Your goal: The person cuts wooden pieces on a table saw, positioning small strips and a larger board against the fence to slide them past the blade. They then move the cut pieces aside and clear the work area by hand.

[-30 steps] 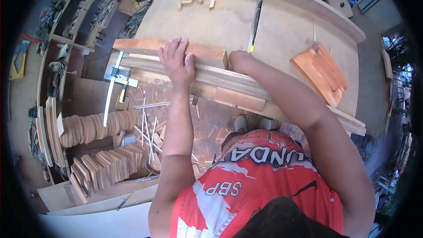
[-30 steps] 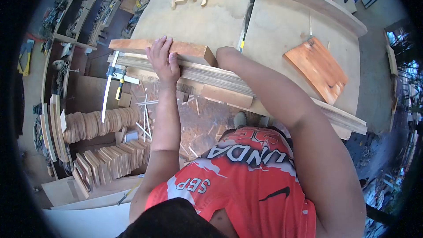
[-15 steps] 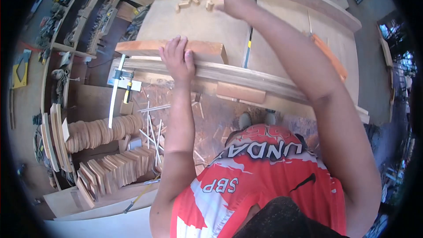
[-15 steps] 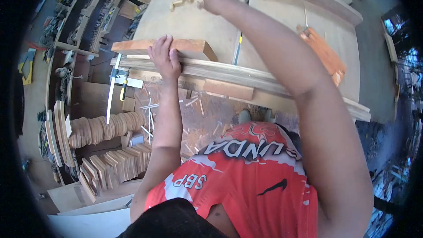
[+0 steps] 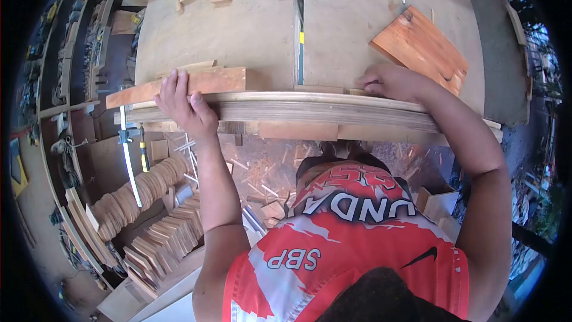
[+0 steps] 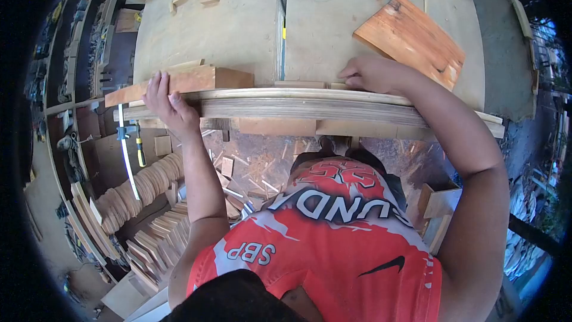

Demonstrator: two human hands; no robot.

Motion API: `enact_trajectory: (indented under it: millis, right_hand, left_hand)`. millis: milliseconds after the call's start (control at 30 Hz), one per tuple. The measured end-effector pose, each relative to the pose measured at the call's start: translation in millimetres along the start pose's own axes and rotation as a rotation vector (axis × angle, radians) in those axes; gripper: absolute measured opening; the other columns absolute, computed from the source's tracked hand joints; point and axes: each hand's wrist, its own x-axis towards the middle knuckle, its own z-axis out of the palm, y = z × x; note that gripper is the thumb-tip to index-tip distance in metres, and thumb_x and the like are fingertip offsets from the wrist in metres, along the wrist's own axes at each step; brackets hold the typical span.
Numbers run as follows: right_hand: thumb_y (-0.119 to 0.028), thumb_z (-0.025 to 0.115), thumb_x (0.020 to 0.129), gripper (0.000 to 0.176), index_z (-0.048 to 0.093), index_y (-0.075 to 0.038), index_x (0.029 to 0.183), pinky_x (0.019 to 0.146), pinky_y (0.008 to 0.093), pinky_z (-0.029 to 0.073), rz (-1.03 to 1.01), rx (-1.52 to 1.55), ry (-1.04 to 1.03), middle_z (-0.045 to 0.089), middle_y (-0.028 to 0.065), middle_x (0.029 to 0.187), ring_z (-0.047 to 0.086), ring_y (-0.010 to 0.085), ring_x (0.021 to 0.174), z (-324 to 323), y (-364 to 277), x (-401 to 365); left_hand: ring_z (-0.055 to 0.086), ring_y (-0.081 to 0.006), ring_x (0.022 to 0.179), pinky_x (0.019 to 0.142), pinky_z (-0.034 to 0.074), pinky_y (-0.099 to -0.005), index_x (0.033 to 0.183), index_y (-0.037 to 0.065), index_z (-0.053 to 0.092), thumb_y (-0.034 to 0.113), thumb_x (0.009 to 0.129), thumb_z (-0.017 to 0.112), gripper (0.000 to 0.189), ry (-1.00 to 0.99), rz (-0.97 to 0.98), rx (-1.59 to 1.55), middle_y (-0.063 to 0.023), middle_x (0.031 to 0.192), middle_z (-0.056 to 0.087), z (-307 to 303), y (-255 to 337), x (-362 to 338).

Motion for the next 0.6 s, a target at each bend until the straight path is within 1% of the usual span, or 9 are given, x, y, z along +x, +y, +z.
enact_trajectory:
  millis: [67, 200, 267, 367, 400, 467, 600]
  right_hand:
    - [-0.011, 0.064, 0.092, 0.024, 0.068, -0.003, 0.114, 0.087, 0.0404, 0.050, -0.083, -0.039, -0.198, 0.065, 0.0191, 0.106, 0.064, 0.0323, 0.102, -0.1, 3.3, 16.2]
    - [-0.012, 0.063, 0.090, 0.023, 0.069, -0.006, 0.112, 0.086, 0.0421, 0.049, -0.134, -0.088, -0.272, 0.065, 0.0181, 0.103, 0.063, 0.0344, 0.100, 3.3, -4.0, 28.4]
    - [-0.018, 0.063, 0.090, 0.019, 0.071, -0.010, 0.105, 0.086, 0.0457, 0.049, -0.175, -0.076, -0.165, 0.065, 0.0182, 0.097, 0.062, 0.0371, 0.096, 8.3, -5.2, 31.3]
    - [-0.019, 0.063, 0.089, 0.018, 0.072, -0.012, 0.103, 0.084, 0.0461, 0.050, -0.194, -0.087, -0.198, 0.065, 0.0167, 0.098, 0.062, 0.0359, 0.096, 7.8, -10.6, 40.4]
    - [-0.019, 0.063, 0.089, 0.018, 0.072, -0.012, 0.103, 0.084, 0.0461, 0.050, -0.202, -0.084, -0.206, 0.065, 0.0167, 0.098, 0.062, 0.0359, 0.096, 11.9, -7.5, 45.3]
    - [-0.013, 0.066, 0.086, 0.014, 0.073, -0.009, 0.097, 0.078, 0.0424, 0.050, -0.239, -0.142, -0.119, 0.064, 0.0136, 0.090, 0.063, 0.0331, 0.088, 23.2, -2.8, 54.3]
    - [-0.014, 0.066, 0.085, 0.014, 0.072, -0.008, 0.096, 0.077, 0.0430, 0.050, -0.310, -0.109, -0.072, 0.065, 0.0138, 0.089, 0.063, 0.0333, 0.088, 29.1, -13.1, 67.9]
  left_hand:
    - [0.047, -0.0342, 0.131, 0.117, 0.014, -0.0537, 0.126, 0.005, 0.063, 0.038, 0.103, 0.036, 0.048, 0.004, 0.004, 0.004, -0.0148, 0.133, 0.059, 2.0, -0.3, 0.9]
    - [0.047, -0.0337, 0.131, 0.117, 0.016, -0.0516, 0.125, 0.004, 0.063, 0.038, 0.104, 0.034, 0.050, 0.006, 0.002, 0.026, -0.0147, 0.133, 0.060, 1.7, 1.5, -0.5]
    - [0.047, -0.0339, 0.131, 0.117, 0.016, -0.0511, 0.125, 0.004, 0.063, 0.038, 0.104, 0.034, 0.050, -0.001, 0.001, 0.034, -0.0151, 0.132, 0.060, 1.3, 1.4, 0.3]
    - [0.047, -0.0344, 0.131, 0.117, 0.016, -0.0507, 0.125, 0.003, 0.063, 0.039, 0.104, 0.033, 0.051, 0.009, 0.012, 0.017, -0.0157, 0.131, 0.060, 1.5, 2.7, 2.0]
    - [0.047, -0.0347, 0.130, 0.117, 0.016, -0.0509, 0.125, 0.003, 0.063, 0.039, 0.104, 0.033, 0.051, 0.010, 0.008, 0.014, -0.0158, 0.131, 0.060, 1.6, 2.3, 1.5]
    - [0.047, -0.0349, 0.130, 0.117, 0.016, -0.0511, 0.125, 0.003, 0.063, 0.039, 0.104, 0.033, 0.051, 0.005, -0.001, 0.021, -0.0159, 0.131, 0.060, 1.4, 2.5, -0.1]
    - [0.047, -0.0350, 0.131, 0.117, 0.016, -0.0517, 0.124, 0.002, 0.063, 0.040, 0.104, 0.032, 0.052, 0.018, -0.006, 0.017, -0.0157, 0.131, 0.060, 2.7, 1.2, 0.1]
